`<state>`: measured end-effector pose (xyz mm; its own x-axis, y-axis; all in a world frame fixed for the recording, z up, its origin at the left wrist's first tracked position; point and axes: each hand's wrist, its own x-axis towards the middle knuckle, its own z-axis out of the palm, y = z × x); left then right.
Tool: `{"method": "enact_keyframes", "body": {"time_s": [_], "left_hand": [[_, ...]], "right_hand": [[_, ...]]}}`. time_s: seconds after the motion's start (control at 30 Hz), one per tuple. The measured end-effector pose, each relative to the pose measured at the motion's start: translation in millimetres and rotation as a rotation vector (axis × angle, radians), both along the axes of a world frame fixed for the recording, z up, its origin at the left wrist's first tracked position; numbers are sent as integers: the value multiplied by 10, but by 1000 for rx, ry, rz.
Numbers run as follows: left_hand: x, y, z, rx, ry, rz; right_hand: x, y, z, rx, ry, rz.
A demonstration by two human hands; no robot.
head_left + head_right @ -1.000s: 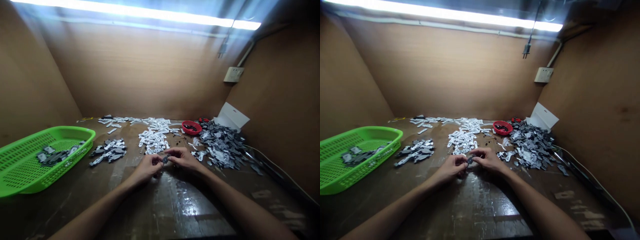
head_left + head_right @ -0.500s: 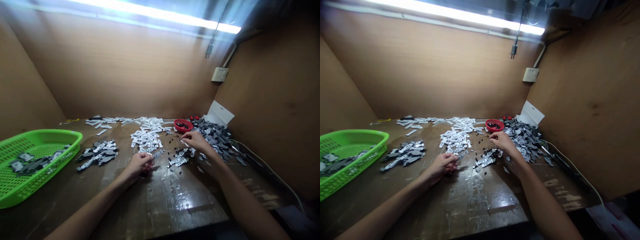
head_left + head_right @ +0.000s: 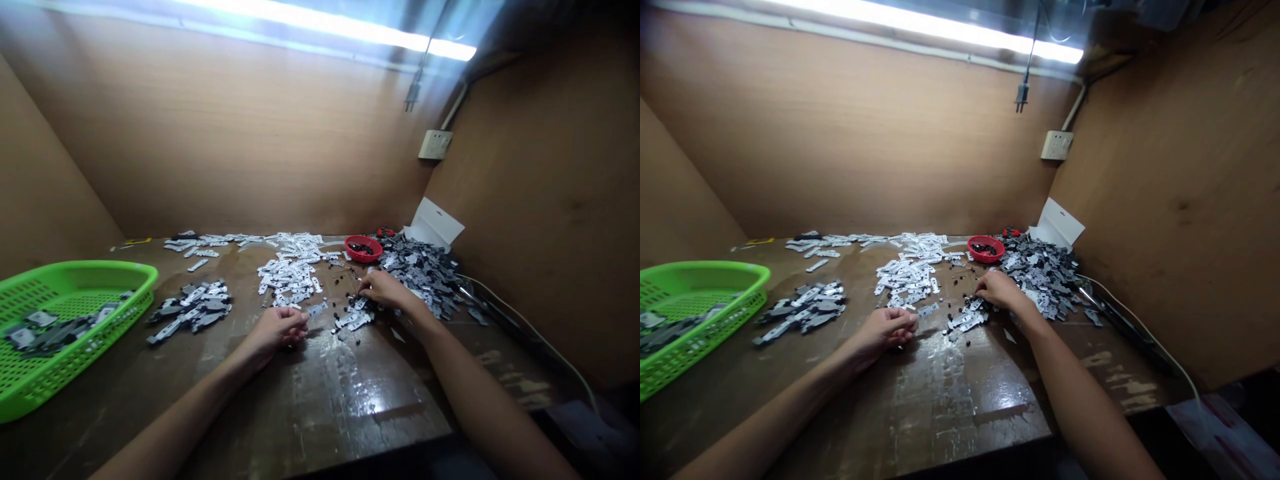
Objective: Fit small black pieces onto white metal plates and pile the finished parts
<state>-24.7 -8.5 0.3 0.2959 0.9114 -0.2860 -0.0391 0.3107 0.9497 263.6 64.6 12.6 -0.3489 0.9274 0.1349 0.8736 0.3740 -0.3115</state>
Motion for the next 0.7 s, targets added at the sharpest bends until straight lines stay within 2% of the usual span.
{"method": "enact_keyframes", "body": {"time_s": [0.13,0.27,0.47,0.57,0.7], "left_hand": [[-2,-6,0,-11,-5,-10],[-10,-8,-4,-31,9,-41],[1,-17,-2,-44,82,-60],[1,-12,-16,-38,92,-55],[-12,-4,-28,-46,72,-59]], "right_hand": [[-51,-17,14,67,53,-34],[-99,-51,63,55,294,-18],[-310,-155,92,-70,495,80],[-519,-274,56,-151,595,193],[-722,-395,10,-120,608,321]]}}
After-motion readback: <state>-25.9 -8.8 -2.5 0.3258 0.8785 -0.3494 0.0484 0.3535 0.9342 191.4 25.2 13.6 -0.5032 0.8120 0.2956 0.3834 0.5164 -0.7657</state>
